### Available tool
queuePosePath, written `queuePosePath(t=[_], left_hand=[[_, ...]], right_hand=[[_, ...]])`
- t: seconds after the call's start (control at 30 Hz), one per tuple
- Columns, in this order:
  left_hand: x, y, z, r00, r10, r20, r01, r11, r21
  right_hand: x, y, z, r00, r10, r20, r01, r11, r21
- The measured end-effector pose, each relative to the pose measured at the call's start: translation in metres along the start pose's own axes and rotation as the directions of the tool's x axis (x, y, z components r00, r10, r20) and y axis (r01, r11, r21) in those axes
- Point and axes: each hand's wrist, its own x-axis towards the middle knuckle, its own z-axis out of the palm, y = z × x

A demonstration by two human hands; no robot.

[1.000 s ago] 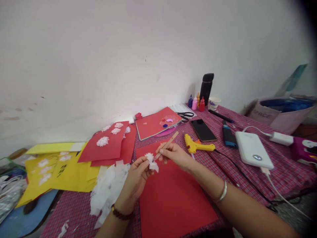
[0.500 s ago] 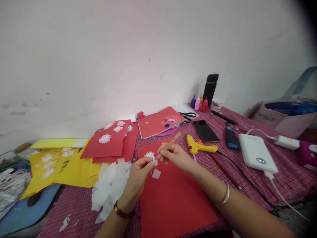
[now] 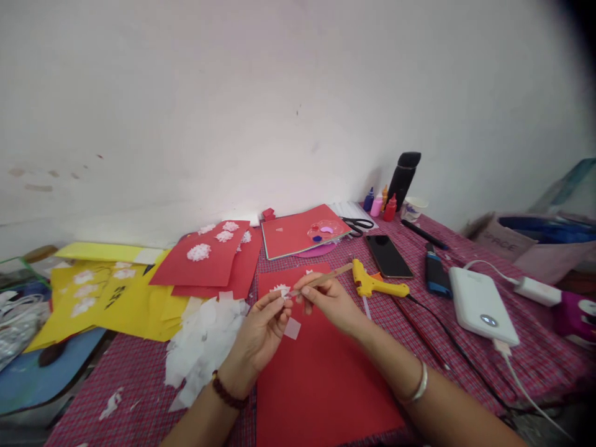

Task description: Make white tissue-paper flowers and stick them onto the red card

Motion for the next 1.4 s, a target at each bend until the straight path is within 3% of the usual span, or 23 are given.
queuePosePath(t=[0.27,0.47,0.6,0.73,0.8,0.87,0.93,1.03,1.1,1.17,1.3,1.4], left_hand=[[-0.004,0.003,0.002,0.994,0.033,0.108,-0.046,0.992,0.114],[0.000,0.000,-0.004,0.973,0.200,0.119,-0.227,0.928,0.295],[0.000,-0.002,-0.006,0.927,0.304,0.221,-0.375,0.795,0.477],[-0.005,-0.002,-0.004,0.845,0.417,0.334,-0.528,0.551,0.646],[-0.006,-0.002,-0.003,0.825,0.442,0.352,-0.550,0.486,0.679],[-0.005,-0.001,-0.003,0.873,0.379,0.308,-0.484,0.588,0.648],[-0.003,0.001,-0.006,0.938,0.227,0.261,-0.336,0.772,0.540],[0.001,0.002,-0.010,0.968,0.050,0.248,-0.141,0.920,0.367],[0.002,0.001,-0.011,0.975,0.044,0.218,-0.117,0.935,0.336],[0.002,-0.001,-0.010,0.975,0.113,0.193,-0.180,0.908,0.378],[-0.002,-0.006,-0.006,0.929,0.279,0.242,-0.367,0.765,0.529],[-0.004,-0.005,-0.005,0.936,0.185,0.298,-0.310,0.835,0.455]], right_hand=[[0.001,0.008,0.001,0.990,0.126,-0.056,-0.111,0.970,0.216],[-0.001,0.012,0.004,0.983,0.179,-0.050,-0.166,0.966,0.196],[-0.001,0.014,0.009,0.985,0.132,-0.107,-0.123,0.988,0.090],[-0.003,0.014,0.014,0.973,0.148,-0.178,-0.148,0.989,0.015],[-0.004,0.011,0.012,0.972,0.176,-0.158,-0.173,0.984,0.030],[-0.005,0.006,0.008,0.978,0.190,-0.086,-0.186,0.981,0.053],[-0.006,0.002,0.003,0.982,0.191,0.007,-0.191,0.980,0.059],[-0.005,-0.001,-0.001,0.982,0.168,0.082,-0.169,0.986,0.006],[-0.005,0.002,0.000,0.991,0.126,0.044,-0.123,0.990,-0.068],[-0.004,0.006,0.004,0.997,0.071,-0.042,-0.076,0.989,-0.123],[-0.004,0.014,0.010,0.987,0.054,-0.154,-0.069,0.993,-0.091],[-0.005,0.013,0.010,0.986,0.130,-0.102,-0.128,0.992,0.020]])
